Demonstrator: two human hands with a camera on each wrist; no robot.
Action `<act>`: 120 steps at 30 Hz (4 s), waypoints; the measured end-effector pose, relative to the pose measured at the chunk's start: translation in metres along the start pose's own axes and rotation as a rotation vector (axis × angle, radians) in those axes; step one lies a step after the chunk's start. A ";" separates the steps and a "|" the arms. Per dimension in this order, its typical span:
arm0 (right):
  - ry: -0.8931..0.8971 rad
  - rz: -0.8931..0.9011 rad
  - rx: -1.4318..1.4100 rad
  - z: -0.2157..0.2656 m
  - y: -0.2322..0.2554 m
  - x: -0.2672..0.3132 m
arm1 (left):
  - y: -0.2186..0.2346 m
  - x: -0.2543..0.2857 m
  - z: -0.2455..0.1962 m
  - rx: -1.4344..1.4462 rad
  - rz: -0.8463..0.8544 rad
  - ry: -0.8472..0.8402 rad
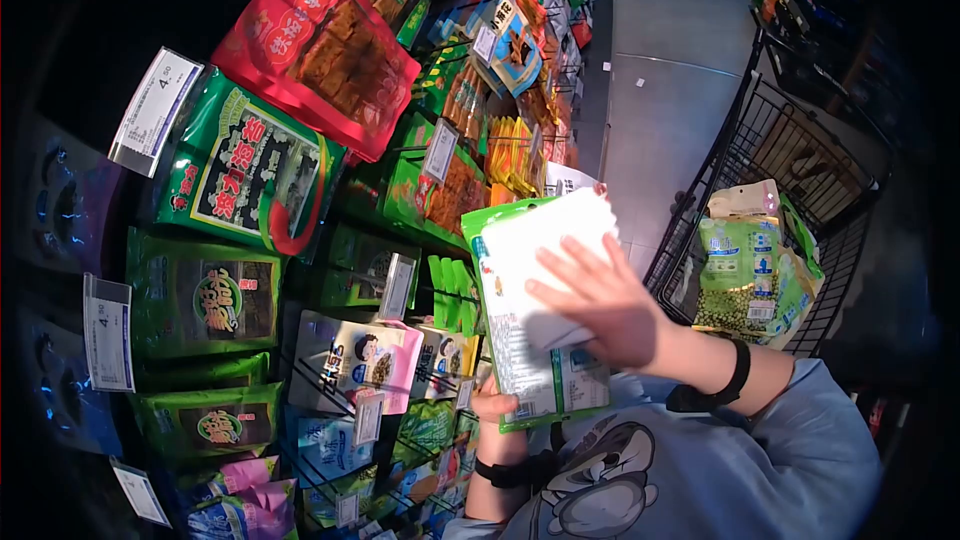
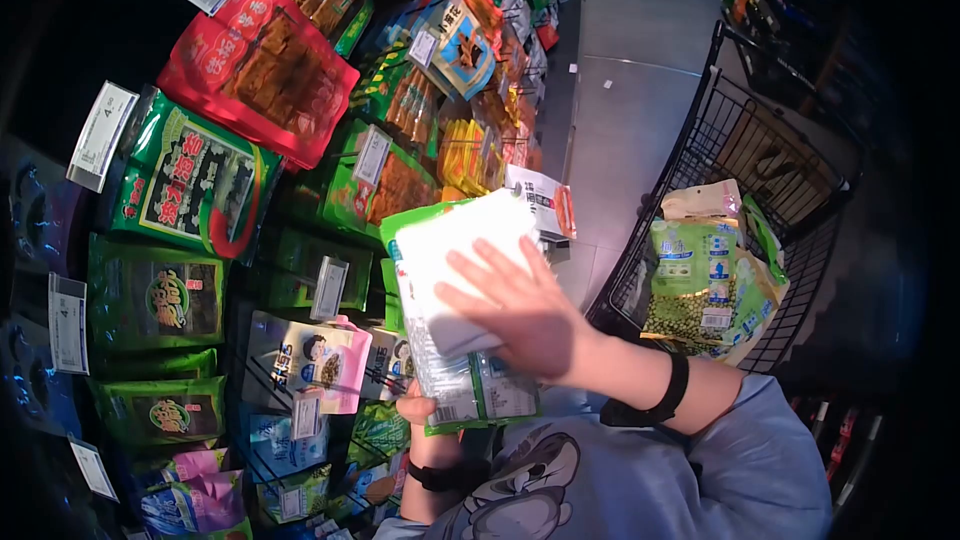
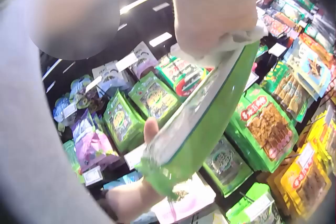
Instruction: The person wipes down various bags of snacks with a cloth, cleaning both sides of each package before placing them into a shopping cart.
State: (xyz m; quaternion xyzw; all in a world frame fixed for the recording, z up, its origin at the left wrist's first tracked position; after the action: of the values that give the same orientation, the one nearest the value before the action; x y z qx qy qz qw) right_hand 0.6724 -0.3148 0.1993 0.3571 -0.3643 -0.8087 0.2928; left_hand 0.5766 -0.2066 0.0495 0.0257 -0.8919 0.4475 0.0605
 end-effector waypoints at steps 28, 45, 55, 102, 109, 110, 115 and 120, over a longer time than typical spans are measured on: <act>-1.041 -0.314 -0.838 -0.144 0.025 0.202 | -0.197 -0.084 0.141 -1.495 0.718 -0.117; -1.160 -0.963 -0.325 -0.284 0.095 0.289 | -0.154 -0.114 0.194 -1.384 0.776 0.068; -0.912 -0.288 -0.876 -0.170 0.061 0.133 | -0.050 -0.070 0.080 -1.381 0.204 0.095; -0.466 0.441 -1.126 0.048 -0.051 -0.062 | -0.010 0.078 -0.278 -0.087 -0.821 -1.025; -0.417 0.489 -1.082 0.064 -0.043 -0.064 | -0.065 0.112 -0.285 -0.590 -0.908 -1.302; -0.414 0.502 -1.072 0.069 -0.042 -0.064 | -0.072 0.113 -0.285 -0.625 -0.851 -1.334; -0.413 0.528 -1.073 0.045 -0.068 -0.057 | -0.087 0.126 -0.279 -0.656 -0.797 -1.358; -0.403 0.469 -1.165 0.026 -0.077 -0.055 | -0.100 0.120 -0.257 -0.477 -0.540 -1.082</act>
State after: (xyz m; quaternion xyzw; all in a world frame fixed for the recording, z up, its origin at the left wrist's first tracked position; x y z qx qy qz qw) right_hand 0.6666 -0.2215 0.1701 -0.1071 0.0170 -0.8394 0.5325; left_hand 0.4894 -0.0592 0.2967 0.4565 -0.8335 0.1301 -0.2828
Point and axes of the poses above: each hand's wrist, its own x-axis away from the middle knuckle, its own y-axis out of the back of the hand, z = x × y, the point moved 10 cm from there along -x, towards the middle knuckle, and after that the axes turned 1 degree about -y, right-handed, at the moved point
